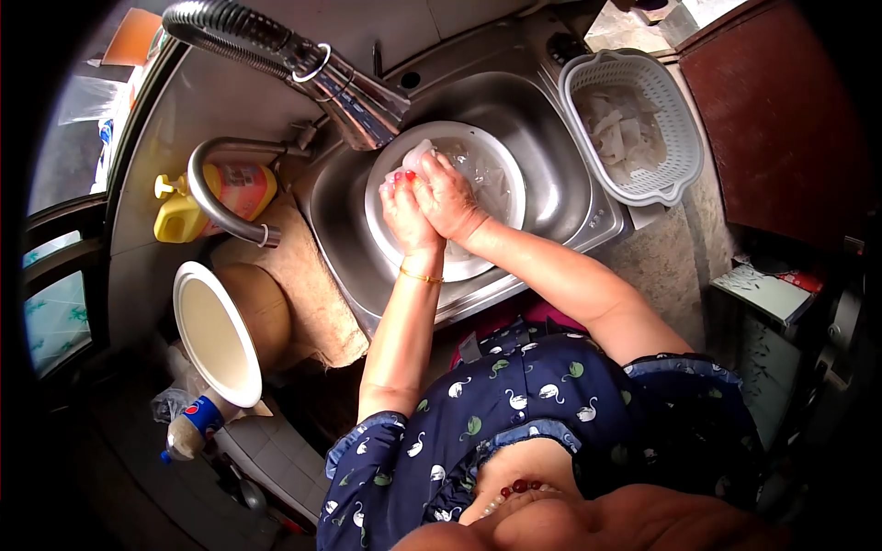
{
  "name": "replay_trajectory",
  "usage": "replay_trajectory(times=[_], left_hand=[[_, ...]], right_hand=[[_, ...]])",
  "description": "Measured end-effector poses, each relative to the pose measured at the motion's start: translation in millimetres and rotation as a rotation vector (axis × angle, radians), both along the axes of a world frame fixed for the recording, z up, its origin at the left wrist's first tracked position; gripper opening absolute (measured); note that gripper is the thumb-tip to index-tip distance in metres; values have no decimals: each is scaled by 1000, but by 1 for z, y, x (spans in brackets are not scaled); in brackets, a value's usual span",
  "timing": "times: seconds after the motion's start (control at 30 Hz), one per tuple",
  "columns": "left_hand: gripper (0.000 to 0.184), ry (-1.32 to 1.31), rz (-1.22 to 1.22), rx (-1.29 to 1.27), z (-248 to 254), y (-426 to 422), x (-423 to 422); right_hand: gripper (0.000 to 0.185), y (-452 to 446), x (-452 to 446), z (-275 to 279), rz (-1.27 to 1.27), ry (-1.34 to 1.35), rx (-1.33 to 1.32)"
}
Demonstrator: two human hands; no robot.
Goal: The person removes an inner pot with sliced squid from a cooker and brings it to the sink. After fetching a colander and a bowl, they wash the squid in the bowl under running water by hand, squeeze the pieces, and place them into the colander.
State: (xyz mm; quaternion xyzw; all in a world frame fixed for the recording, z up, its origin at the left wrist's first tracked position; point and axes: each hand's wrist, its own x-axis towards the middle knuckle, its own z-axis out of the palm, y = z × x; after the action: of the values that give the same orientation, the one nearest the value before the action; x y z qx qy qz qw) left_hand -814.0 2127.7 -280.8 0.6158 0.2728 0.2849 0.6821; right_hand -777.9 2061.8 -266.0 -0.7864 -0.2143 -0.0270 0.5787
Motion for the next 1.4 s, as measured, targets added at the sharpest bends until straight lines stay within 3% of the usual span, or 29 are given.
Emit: replay_trajectory(times=[0.1, 0.13, 0.17, 0.27, 0.5, 0.63, 0.77, 1.0, 1.07, 1.17, 1.3, 1.37, 1.4], left_hand=[[12, -58, -47, 54, 36, -5, -2], [13, 9, -26, 255, 46, -6, -3], [14, -80, -46, 65, 51, -6, -4], [16, -33, -16, 186, 77, -15, -4], [22, -98, -36, -65, 95, -36, -3], [22, -47, -58, 65, 86, -39, -7], [22, -114, -62, 16, 88, -45, -9], [14, -83, -42, 709, 123, -78, 14], [13, -202, -104, 291, 144, -105, 31], [15, -316, -289, -41, 159, -146, 63], [15, -277, -489, -230, 138, -193, 115], [16, -42, -601, -362, 130, -203, 132], [21, 63, -710, -291, 114, -200, 143]], right_hand=[[20, -4, -3, 29, 2, -57, 35], [21, -5, -3, 37, 12, -76, 43], [20, -5, -3, 42, 10, -94, 69], [18, -6, -2, 54, 26, -102, 124], [17, -19, -2, 66, 31, -82, 83], [17, -21, -3, 53, 29, -106, 67], [19, -37, -5, 65, 63, -85, 96], [32, -79, 15, 111, -19, -206, 175], [23, -104, 30, 127, -100, -339, 217], [16, -149, 55, 146, -222, -411, 182], [20, -204, 92, 132, -347, -220, 85], [22, -228, 106, 119, -394, -92, -109], [25, -237, 115, 103, -404, -96, -223]])
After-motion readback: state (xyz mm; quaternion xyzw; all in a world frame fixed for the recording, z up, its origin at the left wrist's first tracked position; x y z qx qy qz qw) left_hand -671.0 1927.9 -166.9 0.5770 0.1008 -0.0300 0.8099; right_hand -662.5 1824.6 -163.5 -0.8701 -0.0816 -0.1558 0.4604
